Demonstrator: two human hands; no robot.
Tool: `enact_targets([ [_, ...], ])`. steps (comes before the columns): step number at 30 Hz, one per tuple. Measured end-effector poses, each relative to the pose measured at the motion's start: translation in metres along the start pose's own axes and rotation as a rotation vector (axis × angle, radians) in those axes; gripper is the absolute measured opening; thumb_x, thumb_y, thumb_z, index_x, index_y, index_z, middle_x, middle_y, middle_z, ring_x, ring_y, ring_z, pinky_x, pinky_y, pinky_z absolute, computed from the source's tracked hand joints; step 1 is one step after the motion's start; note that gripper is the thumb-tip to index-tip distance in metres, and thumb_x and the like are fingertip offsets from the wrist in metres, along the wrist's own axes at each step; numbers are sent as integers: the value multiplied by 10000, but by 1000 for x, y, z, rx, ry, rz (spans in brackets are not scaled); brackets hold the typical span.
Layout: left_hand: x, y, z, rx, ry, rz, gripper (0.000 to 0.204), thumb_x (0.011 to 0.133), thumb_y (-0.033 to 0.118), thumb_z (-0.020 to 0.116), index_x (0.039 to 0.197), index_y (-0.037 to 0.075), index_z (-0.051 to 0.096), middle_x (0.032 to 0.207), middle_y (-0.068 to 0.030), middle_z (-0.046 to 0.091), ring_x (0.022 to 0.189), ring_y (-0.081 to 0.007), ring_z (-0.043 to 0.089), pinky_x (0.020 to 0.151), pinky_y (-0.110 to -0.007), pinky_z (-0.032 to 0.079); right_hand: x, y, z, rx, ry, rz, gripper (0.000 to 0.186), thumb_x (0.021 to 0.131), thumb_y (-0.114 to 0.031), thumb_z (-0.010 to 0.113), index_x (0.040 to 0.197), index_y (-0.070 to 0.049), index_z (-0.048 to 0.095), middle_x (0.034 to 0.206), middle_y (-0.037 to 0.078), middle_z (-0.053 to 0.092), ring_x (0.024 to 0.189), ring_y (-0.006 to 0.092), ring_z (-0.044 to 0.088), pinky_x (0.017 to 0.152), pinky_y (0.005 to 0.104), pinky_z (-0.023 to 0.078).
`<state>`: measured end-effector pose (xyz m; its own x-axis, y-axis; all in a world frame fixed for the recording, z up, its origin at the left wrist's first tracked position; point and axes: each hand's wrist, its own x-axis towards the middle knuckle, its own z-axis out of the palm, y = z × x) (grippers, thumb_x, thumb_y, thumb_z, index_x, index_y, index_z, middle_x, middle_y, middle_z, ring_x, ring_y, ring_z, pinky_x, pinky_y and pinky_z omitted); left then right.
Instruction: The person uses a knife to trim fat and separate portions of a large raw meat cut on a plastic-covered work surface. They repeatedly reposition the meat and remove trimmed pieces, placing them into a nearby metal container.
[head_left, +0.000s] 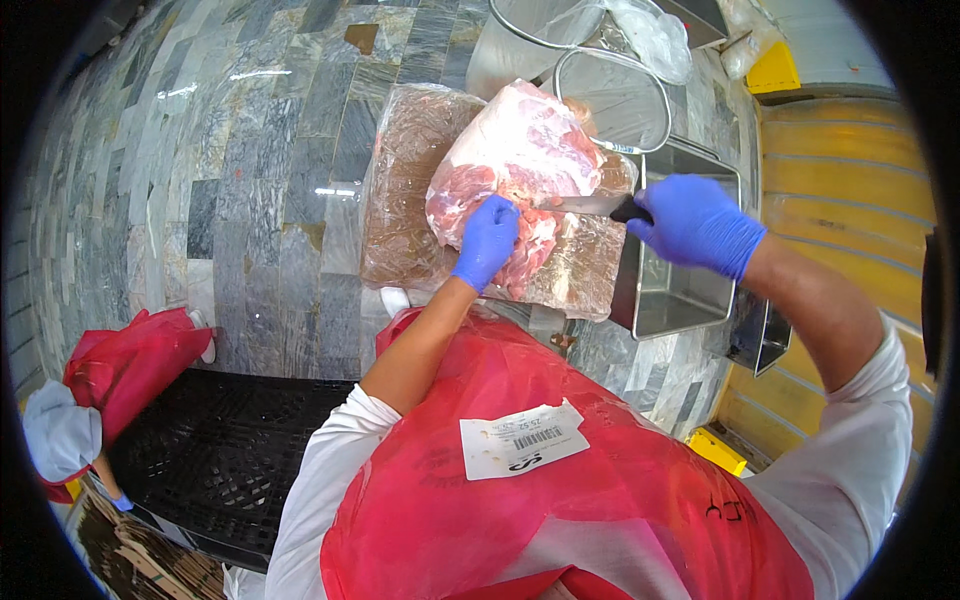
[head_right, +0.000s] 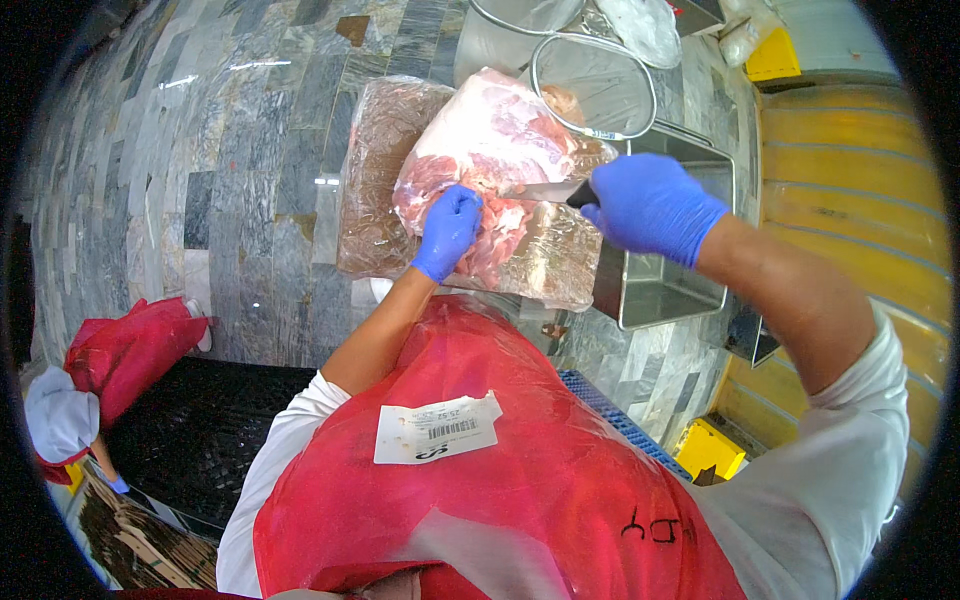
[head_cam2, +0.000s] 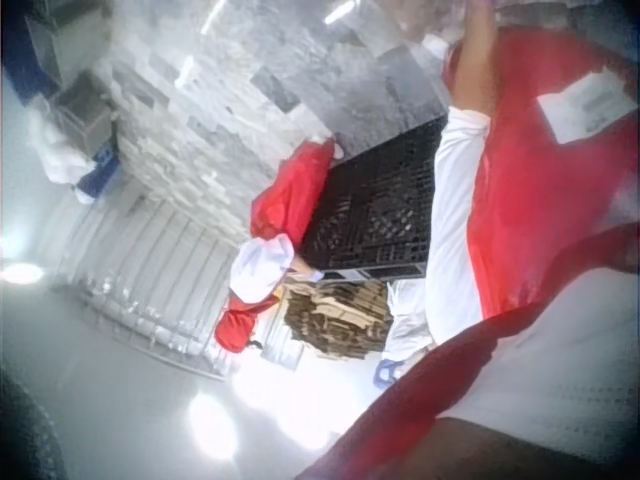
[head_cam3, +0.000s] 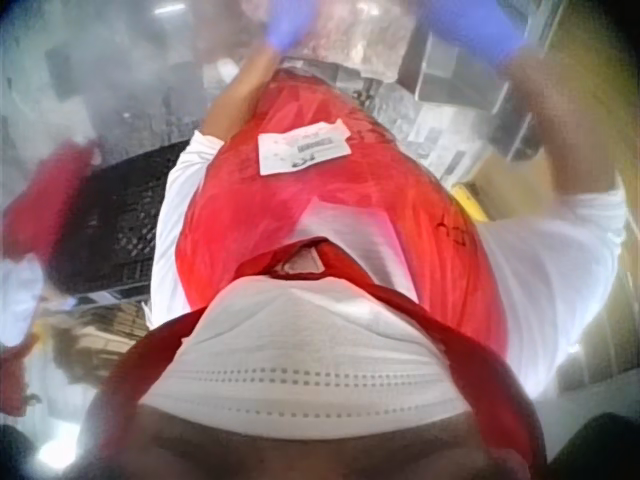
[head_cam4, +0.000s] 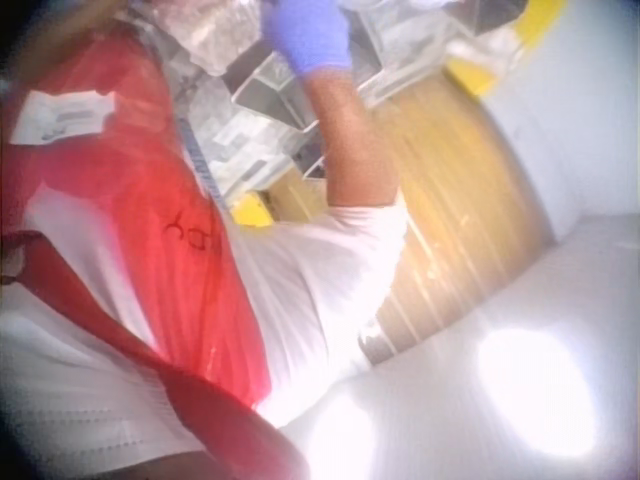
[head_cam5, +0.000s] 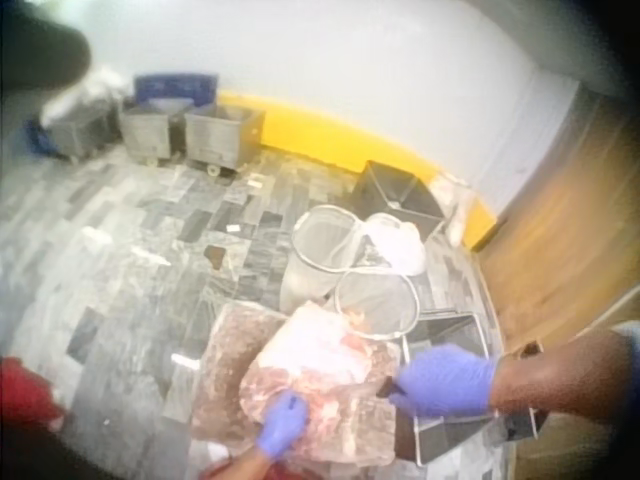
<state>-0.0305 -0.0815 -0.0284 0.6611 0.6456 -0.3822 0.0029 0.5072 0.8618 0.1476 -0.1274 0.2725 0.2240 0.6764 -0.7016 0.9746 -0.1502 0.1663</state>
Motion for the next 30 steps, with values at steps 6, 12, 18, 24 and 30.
enact_targets([
  [6, -8, 31, -5, 15, -19, -93, 100, 1028, 130, 563, 949, 89, 608, 712, 27, 533, 557, -55, 459, 471, -243, 391, -24, 14, 98, 331, 223, 65, 340, 979, -387, 636, 1074, -66, 690, 872, 209, 727, 791, 426, 705, 724, 539, 561],
  [12, -7, 42, -10, -16, -75, -155, 109, 1037, 159, 581, 933, 128, 587, 709, 29, 543, 509, -48, 439, 431, -220, 351, -31, 24, 204, 449, 480, 57, 409, 991, -405, 654, 1283, -120, 635, 828, 199, 713, 715, 402, 702, 617, 505, 556],
  [18, -2, 55, -11, 38, -100, -160, 98, 1045, 161, 578, 949, 139, 574, 703, 23, 542, 489, -58, 444, 414, -223, 335, -24, 9, 264, 544, 544, 104, 457, 1000, -418, 647, 1347, -123, 611, 845, 176, 709, 662, 380, 695, 569, 481, 550],
  [24, 7, 65, -18, 41, -125, -209, 70, 1037, 143, 573, 967, 144, 573, 691, 14, 540, 482, -62, 439, 404, -224, 319, -15, 9, 281, 599, 657, 62, 449, 987, -422, 656, 1318, -120, 636, 797, 162, 702, 636, 363, 689, 551, 473, 545],
  [30, 12, 67, -24, 31, -116, -228, 58, 1030, 120, 556, 982, 142, 581, 685, 13, 531, 472, -69, 419, 402, -222, 308, -13, 6, 290, 678, 736, 37, 468, 982, -422, 660, 1339, -123, 614, 801, 162, 701, 633, 367, 687, 559, 485, 546],
])
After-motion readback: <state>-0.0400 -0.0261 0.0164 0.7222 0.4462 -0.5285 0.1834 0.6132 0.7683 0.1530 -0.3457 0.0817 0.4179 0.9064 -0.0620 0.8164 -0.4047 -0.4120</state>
